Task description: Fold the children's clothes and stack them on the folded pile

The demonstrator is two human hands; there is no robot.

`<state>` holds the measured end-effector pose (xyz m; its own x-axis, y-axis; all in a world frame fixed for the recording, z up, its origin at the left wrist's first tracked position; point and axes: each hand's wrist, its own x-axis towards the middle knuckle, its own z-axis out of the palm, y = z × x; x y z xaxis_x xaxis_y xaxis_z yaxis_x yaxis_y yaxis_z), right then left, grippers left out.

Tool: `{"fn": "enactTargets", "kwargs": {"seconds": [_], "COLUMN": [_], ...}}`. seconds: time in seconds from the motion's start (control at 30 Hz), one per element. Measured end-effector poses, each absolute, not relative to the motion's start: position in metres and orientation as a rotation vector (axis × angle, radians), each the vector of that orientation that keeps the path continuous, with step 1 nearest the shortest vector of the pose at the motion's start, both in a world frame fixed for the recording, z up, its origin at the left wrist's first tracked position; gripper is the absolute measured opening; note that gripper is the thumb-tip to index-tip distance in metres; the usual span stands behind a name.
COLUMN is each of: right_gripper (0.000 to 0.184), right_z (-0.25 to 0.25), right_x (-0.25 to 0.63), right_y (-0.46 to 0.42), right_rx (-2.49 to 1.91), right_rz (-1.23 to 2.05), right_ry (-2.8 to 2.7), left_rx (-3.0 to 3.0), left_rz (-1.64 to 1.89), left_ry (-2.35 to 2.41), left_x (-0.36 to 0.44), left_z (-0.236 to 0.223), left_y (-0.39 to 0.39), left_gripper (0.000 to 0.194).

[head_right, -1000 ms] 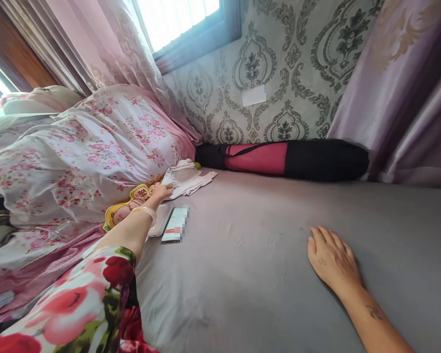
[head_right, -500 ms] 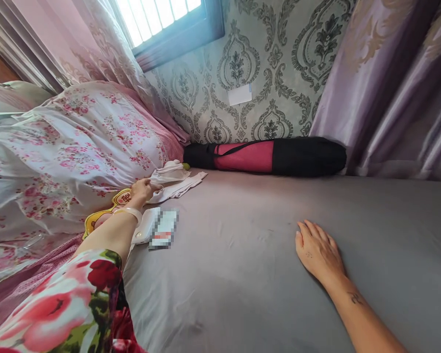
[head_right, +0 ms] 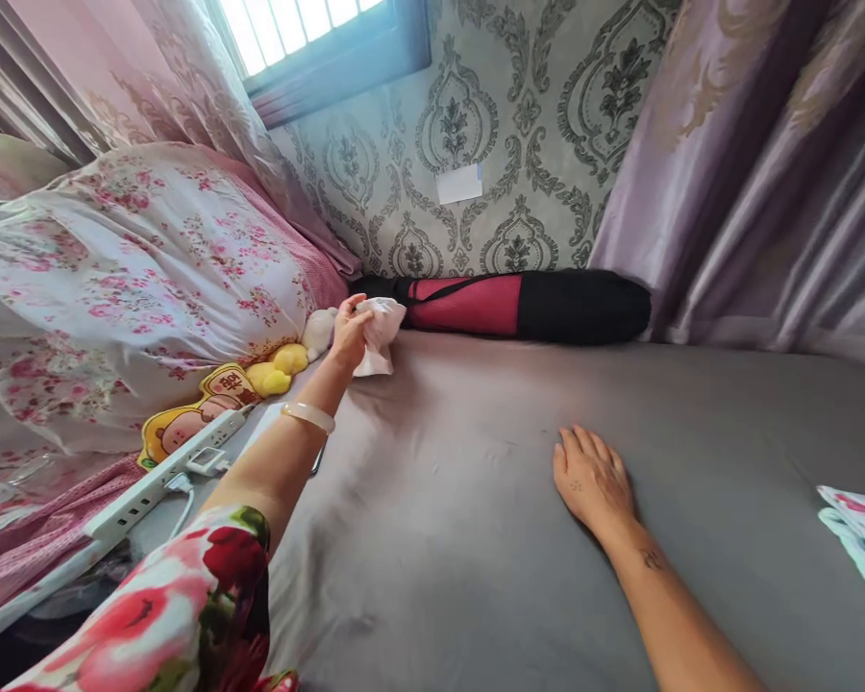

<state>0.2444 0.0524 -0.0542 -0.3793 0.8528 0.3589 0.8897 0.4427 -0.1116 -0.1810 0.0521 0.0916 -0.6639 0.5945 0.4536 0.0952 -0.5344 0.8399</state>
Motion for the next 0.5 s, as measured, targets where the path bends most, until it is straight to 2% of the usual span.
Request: {"fn": "enactTargets", "kwargs": {"seconds": [0.17,0.3,0.5], "right_gripper": [0.049,0.048,0.045], "right_z": [-0.050,-0.047,-0.044], "right_x": [0.243,0.245,0.249], "right_y": [0.048,0.046,0.054], "right_rx": [-1.487,-1.483,-1.342], "right_rz": [-0.112,-0.091,0.201], "right_ry": [-2.335,-2.342,-2.212], "left_rx": [0.935,0.853,1.117], "left_rz": [2.052,1.895,1.444], "left_ry": [1.155,1.122,1.233], "left_x": [-0.098,-0.044,0.017], "left_z": [0.053,0.028,0.028], "left_y": [0.058,0.053,0.037], "left_gripper": [0.034,0.036,0.028]}}
